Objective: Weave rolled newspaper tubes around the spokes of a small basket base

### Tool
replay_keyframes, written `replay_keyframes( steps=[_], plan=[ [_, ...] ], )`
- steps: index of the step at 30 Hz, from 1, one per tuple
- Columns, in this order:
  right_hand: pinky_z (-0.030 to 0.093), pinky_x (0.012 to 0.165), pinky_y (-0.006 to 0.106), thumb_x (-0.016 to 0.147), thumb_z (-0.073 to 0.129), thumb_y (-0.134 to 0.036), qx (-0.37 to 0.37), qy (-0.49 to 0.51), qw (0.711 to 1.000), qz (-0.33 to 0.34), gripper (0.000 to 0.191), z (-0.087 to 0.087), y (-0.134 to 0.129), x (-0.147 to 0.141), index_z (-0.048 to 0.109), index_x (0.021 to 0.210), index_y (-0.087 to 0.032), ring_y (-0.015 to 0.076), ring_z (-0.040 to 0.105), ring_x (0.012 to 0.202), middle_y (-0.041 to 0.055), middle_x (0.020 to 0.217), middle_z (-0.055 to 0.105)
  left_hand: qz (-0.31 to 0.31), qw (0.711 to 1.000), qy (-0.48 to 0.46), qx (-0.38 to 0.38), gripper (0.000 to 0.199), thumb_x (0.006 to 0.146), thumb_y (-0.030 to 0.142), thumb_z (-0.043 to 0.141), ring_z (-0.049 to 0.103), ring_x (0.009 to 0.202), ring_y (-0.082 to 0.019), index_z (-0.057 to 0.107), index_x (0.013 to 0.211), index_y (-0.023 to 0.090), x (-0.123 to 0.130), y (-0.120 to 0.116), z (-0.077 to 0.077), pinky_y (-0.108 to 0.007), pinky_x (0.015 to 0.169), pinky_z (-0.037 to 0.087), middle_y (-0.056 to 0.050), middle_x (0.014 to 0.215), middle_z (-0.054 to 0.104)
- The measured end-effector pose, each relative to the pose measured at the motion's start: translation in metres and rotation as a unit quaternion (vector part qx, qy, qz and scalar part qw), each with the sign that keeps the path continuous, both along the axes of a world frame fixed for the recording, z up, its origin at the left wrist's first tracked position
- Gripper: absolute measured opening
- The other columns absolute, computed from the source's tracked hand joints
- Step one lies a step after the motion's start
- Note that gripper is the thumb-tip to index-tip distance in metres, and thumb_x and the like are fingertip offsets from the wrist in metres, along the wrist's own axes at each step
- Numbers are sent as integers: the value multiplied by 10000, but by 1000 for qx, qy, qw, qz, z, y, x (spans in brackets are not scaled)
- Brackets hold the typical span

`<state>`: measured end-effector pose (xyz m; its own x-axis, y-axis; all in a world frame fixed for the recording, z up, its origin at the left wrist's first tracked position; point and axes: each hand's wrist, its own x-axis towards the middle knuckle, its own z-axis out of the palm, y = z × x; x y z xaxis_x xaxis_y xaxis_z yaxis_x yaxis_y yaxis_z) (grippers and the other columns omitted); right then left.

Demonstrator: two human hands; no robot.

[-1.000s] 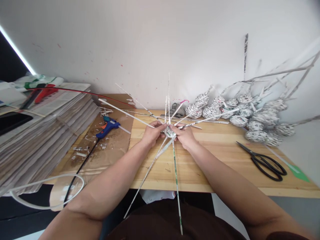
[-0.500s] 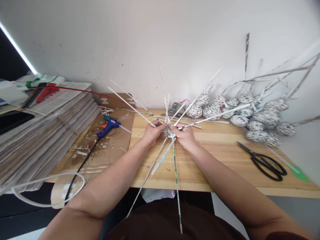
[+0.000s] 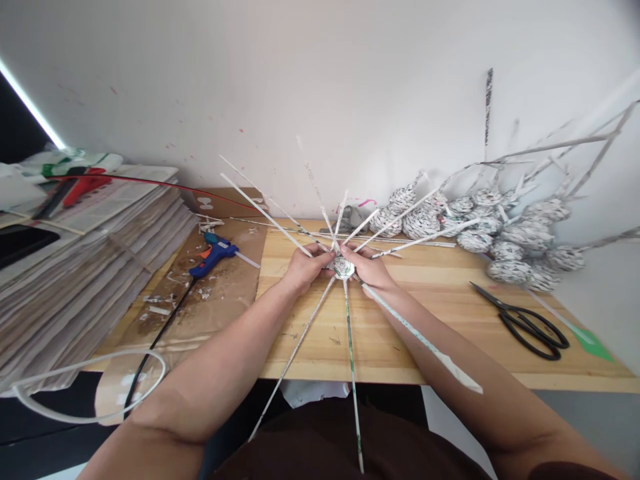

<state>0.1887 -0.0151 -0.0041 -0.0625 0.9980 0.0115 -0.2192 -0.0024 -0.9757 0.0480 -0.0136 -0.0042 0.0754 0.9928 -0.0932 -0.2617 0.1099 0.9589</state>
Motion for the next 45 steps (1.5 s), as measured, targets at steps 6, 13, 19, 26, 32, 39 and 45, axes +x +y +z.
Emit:
replay_keyframes(
  steps=[6, 13, 19, 26, 32, 39, 45],
  plan=[
    [304, 300, 213, 555, 831, -520, 8, 24, 998, -49, 438, -2, 2, -4, 569, 671, -189, 77, 427, 362, -47, 499, 540, 12, 1000, -6, -20, 354, 530, 326, 868, 613, 652, -131, 656, 715, 112, 1, -2, 1, -240, 536, 565, -32, 723, 644],
    [365, 340, 222, 618, 772, -496, 8, -40, 995, -92, 374, -2, 1, -8, 559, 695, -199, 101, 480, 401, -40, 510, 547, 24, 999, 4, -24, 333, 523, 327, 868, 597, 614, -119, 644, 650, 114, 3, -2, 0, -241, 536, 561, -21, 669, 626],
    [360, 337, 238, 648, 722, -371, -24, -46, 996, -69, 247, 3, -2, -7, 552, 614, -195, 107, 457, 378, -32, 461, 528, 42, 999, 17, -22, 358, 515, 361, 865, 562, 549, -99, 596, 579, 133, 4, 0, -5, -223, 514, 533, 7, 589, 590],
    [396, 384, 260, 625, 765, -402, -7, -124, 991, -46, 279, 2, -2, 3, 620, 585, -167, 120, 488, 389, 3, 479, 592, 40, 999, 31, 8, 335, 557, 384, 844, 571, 564, -104, 641, 661, 138, 0, 3, -7, -215, 500, 519, 1, 628, 615],
    [438, 405, 260, 596, 804, -415, 20, -139, 989, -45, 287, 5, -4, 4, 663, 634, -167, 130, 532, 423, 11, 545, 644, 33, 999, 33, 20, 325, 578, 373, 840, 553, 540, -93, 626, 657, 141, 0, 1, -5, -211, 483, 511, 5, 632, 607],
    [463, 400, 263, 622, 782, -416, 34, -126, 990, -54, 272, 2, -4, 1, 655, 667, -180, 138, 540, 449, 7, 564, 632, 39, 999, 31, 4, 296, 597, 345, 829, 563, 535, -97, 638, 694, 140, 3, -1, -1, -210, 465, 499, -1, 654, 627],
    [478, 408, 253, 711, 707, -392, 62, -154, 985, -36, 202, -11, 0, 2, 663, 729, -196, 134, 549, 465, -8, 598, 629, 65, 997, 41, -9, 245, 627, 307, 794, 578, 521, -118, 635, 699, 136, 5, 1, -7, -223, 435, 495, -6, 632, 632]
  ],
)
